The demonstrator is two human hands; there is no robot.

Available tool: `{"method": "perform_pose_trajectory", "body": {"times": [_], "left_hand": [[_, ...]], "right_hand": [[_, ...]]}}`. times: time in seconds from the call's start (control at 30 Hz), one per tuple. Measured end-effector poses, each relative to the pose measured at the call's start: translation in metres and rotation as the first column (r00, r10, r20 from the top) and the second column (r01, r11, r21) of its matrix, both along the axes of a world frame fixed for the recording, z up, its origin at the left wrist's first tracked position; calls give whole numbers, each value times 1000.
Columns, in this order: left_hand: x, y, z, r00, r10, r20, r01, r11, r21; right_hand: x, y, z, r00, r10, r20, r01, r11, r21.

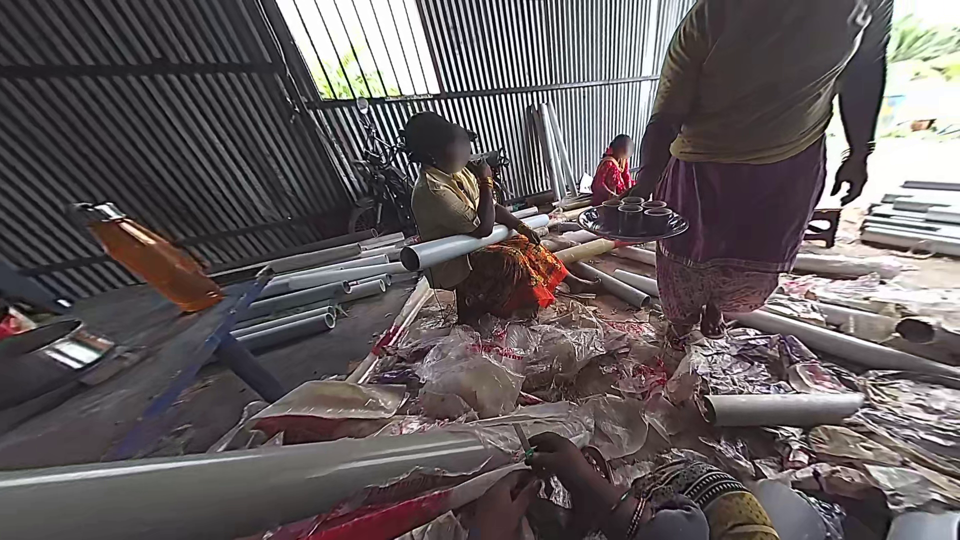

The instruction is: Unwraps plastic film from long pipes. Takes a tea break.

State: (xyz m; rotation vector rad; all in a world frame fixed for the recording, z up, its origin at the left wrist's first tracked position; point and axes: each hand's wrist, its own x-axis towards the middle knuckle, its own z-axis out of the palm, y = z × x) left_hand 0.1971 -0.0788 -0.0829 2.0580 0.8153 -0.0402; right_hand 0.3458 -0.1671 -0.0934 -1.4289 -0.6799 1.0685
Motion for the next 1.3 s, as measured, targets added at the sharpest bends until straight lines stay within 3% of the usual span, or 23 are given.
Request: {"method": "perform_pose_trajectory", "body": {"times": [0.13,0.27,0.4,0.5,0.6,0.7,0.8,0.93,1.17,1.3], "left_hand": [[2,-4,-1,987,133,93,-112,973,-200],[2,-4,-2,951,248,185,-170,918,-357],[5,-3,-2,905,326,272,-190,883,-428],[5,5,-11,884,364,293,-204,864,-460],[2,17,-24,866,374,333,-210,875,-437],[-2,30,-35,852,384,355,-239,890,-389],[-2,40,-40,826,425,371,-287,883,-373],[-2,48,-41,828,443,344,-316,875,-367],[0,52,-44,845,420,330,-304,886,-349],[-2,54,-48,852,405,332,-296,895,-333]], "right_hand": [[-12,-1,-1,995,-5,-97,15,995,103],[-15,-2,5,996,1,-87,7,996,92],[-5,-4,18,982,-19,191,14,1000,25],[9,-12,45,917,-178,357,141,982,126],[29,-29,80,766,-434,474,276,888,367],[61,-48,121,502,-650,571,359,757,546],[100,-63,157,278,-756,593,412,652,637],[141,-68,195,132,-774,619,514,588,625],[169,-44,234,242,-575,782,671,681,293],[178,-29,238,252,-490,834,691,695,200]]}}
